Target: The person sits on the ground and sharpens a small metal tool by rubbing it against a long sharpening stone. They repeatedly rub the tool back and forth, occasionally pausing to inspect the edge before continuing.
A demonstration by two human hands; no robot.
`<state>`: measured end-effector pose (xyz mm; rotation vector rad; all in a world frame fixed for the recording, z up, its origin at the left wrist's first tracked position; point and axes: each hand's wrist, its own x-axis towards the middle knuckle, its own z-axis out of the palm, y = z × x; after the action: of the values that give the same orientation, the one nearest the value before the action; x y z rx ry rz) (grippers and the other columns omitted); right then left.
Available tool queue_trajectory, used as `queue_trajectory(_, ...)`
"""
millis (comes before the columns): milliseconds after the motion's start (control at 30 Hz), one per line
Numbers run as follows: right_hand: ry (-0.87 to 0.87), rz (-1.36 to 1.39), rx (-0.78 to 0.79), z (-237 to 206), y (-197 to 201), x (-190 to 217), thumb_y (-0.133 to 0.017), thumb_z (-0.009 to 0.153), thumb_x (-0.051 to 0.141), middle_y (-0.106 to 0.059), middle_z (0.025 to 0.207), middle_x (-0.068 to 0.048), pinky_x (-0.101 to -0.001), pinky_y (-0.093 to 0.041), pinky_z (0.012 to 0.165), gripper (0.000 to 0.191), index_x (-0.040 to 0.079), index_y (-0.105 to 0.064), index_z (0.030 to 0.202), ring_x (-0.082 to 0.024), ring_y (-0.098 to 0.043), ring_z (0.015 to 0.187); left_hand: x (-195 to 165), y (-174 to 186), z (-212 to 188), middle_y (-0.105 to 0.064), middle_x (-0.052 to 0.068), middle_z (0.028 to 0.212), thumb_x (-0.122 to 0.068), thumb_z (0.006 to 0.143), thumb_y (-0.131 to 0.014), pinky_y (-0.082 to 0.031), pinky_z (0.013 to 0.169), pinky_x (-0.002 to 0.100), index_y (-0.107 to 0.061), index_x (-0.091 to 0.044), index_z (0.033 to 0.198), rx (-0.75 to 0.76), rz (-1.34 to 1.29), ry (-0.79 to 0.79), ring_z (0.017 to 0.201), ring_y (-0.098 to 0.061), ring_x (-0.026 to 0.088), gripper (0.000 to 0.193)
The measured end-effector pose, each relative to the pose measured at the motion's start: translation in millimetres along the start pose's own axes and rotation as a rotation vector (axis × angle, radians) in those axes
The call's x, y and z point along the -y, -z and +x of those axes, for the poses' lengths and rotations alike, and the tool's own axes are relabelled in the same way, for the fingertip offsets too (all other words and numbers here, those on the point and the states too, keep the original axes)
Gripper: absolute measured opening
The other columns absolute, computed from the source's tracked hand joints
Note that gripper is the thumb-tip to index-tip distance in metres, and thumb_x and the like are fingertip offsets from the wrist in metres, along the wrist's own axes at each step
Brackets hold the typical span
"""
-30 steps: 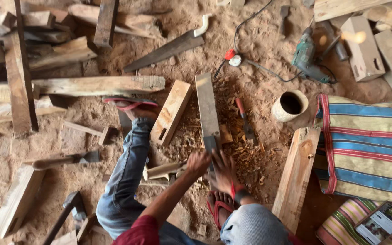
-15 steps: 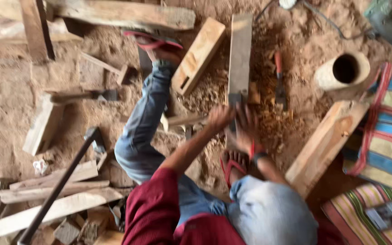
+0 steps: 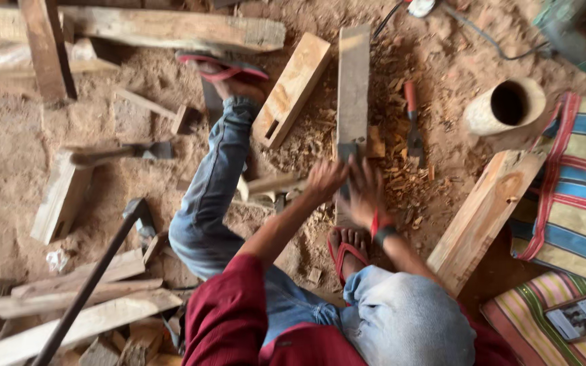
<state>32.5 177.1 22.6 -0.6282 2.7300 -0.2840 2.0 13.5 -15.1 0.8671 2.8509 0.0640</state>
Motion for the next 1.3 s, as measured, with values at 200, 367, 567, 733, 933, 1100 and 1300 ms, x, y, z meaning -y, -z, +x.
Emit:
queue_trajectory(200, -0.044, 0.049, 0.077, -29, -12, 15, -0.047, 0.09, 0.074, 0.002, 0.17, -0.009, -0.0656, -0.002, 0.12, 0.101, 0.016, -0.008, 0.162, -0.035, -0.001, 0.156, -12, 0, -22, -0.061, 0.021, 0.123, -0.013, 0.097, -0.066, -0.057, 0.081, 0.056, -0.054, -0.004, 0.14, 0.018, -0.065, -0.022, 0.099, -0.064, 0.039, 0.045)
queue_trajectory(367, -0.051, -0.067, 0.007, 47, -3, -15, -0.045, 0.092, 0.074, 0.002, 0.172, -0.01, -0.0668, -0.005, 0.121, 0.1, 0.014, -0.006, 0.163, -0.032, -0.002, 0.158, 22, 9, 42, -0.065, 0.02, 0.119, -0.008, 0.095, -0.069, -0.059, 0.079, 0.048, -0.057, 0.003, 0.135, 0.139, -0.149, 0.204, 0.094, -0.066, 0.032, 0.043)
queue_trajectory(567, -0.077, -0.033, 0.148, -28, -5, 19, -0.043, 0.092, 0.076, 0.006, 0.171, -0.011, -0.0658, -0.005, 0.121, 0.1, 0.018, -0.004, 0.163, -0.035, 0.002, 0.156, -17, -12, -23, -0.063, 0.023, 0.121, -0.001, 0.097, -0.071, -0.06, 0.078, 0.051, -0.053, 0.007, 0.142, 0.165, -0.039, -0.023, 0.096, -0.065, 0.034, 0.049)
queue_trajectory(733, -0.089, -0.026, 0.144, -15, -8, 18, -0.045, 0.093, 0.077, 0.006, 0.17, -0.011, -0.0662, -0.003, 0.121, 0.1, 0.018, -0.003, 0.162, -0.034, 0.002, 0.156, -10, -6, -11, -0.058, 0.022, 0.126, -0.008, 0.081, -0.078, -0.056, 0.081, 0.056, -0.053, -0.003, 0.136, 0.063, 0.007, -0.001, 0.106, -0.059, 0.043, 0.061)
queue_trajectory(933, -0.028, -0.017, -0.038, 37, 10, -10, -0.045, 0.088, 0.079, 0.002, 0.171, -0.009, -0.0632, -0.004, 0.123, 0.108, 0.011, -0.005, 0.162, -0.033, -0.002, 0.157, 18, 16, 39, -0.061, 0.017, 0.126, -0.007, 0.093, -0.073, -0.058, 0.085, 0.045, -0.053, -0.002, 0.143, 0.241, -0.061, 0.155, 0.104, -0.063, 0.03, 0.054)
queue_trajectory(1100, -0.07, -0.024, 0.192, -54, 5, 28, -0.041, 0.092, 0.078, 0.008, 0.171, -0.01, -0.0679, -0.001, 0.12, 0.102, 0.016, -0.003, 0.163, -0.034, 0.003, 0.157, -21, -5, -27, -0.059, 0.02, 0.127, -0.007, 0.097, -0.069, -0.056, 0.086, 0.056, -0.041, -0.005, 0.154, 0.24, -0.031, -0.059, 0.096, -0.064, 0.032, 0.064)
queue_trajectory(1300, -0.07, -0.017, 0.117, 5, 9, 7, -0.041, 0.093, 0.078, 0.006, 0.171, -0.011, -0.0702, -0.004, 0.119, 0.099, 0.018, -0.005, 0.163, -0.035, 0.0, 0.157, 5, 4, 5, -0.058, 0.019, 0.127, -0.003, 0.088, -0.073, -0.056, 0.084, 0.051, -0.046, -0.007, 0.147, 0.166, -0.095, 0.057, 0.103, -0.06, 0.033, 0.065)
